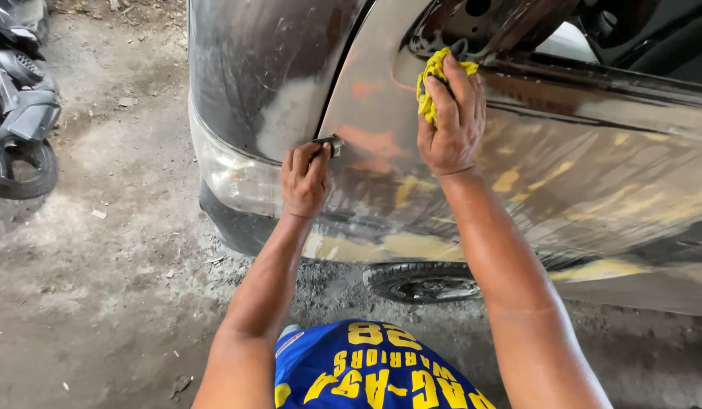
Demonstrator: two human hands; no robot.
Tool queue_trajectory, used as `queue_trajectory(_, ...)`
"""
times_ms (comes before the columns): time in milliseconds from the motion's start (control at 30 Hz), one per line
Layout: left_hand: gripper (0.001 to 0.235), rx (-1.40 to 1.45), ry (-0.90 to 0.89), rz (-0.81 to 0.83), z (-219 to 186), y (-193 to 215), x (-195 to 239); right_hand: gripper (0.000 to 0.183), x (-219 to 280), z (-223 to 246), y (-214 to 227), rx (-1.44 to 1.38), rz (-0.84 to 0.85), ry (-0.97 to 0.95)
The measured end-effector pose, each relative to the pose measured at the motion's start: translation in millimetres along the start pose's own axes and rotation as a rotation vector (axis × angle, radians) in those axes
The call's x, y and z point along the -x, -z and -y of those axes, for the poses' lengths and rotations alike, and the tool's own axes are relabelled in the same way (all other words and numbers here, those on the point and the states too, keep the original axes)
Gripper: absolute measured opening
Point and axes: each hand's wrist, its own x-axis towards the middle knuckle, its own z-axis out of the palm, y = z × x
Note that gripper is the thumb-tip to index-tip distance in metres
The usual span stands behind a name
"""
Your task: Sanding the exterior surface of a car door using wet sandpaper and a bucket of water.
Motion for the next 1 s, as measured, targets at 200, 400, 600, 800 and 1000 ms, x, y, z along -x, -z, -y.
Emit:
queue_trajectory(200,0.024,0.092,0.065,-0.111,-12,-9,-73,0.035,5,-5,-8,0.014,-0.049,-0.007)
queue_trajectory(400,0.026,0.018,0.003,-0.025,-1,-4,-17,0.034,8,-6,-10,0.013,-0.061,0.002)
queue_trajectory(600,0.029,-0.002,-0.022,0.037,0,-4,-46,0.033,5,-5,-10,0.000,-0.078,0.007)
queue_trajectory(800,0.033,0.039,-0.097,0.050,-9,12,-77,0.033,7,-4,-9,0.011,-0.066,-0.003)
queue_trajectory(1000,0.023,-0.010,-0.050,0.196,14,10,22,0.033,4,-3,-9,0.007,-0.083,0.007)
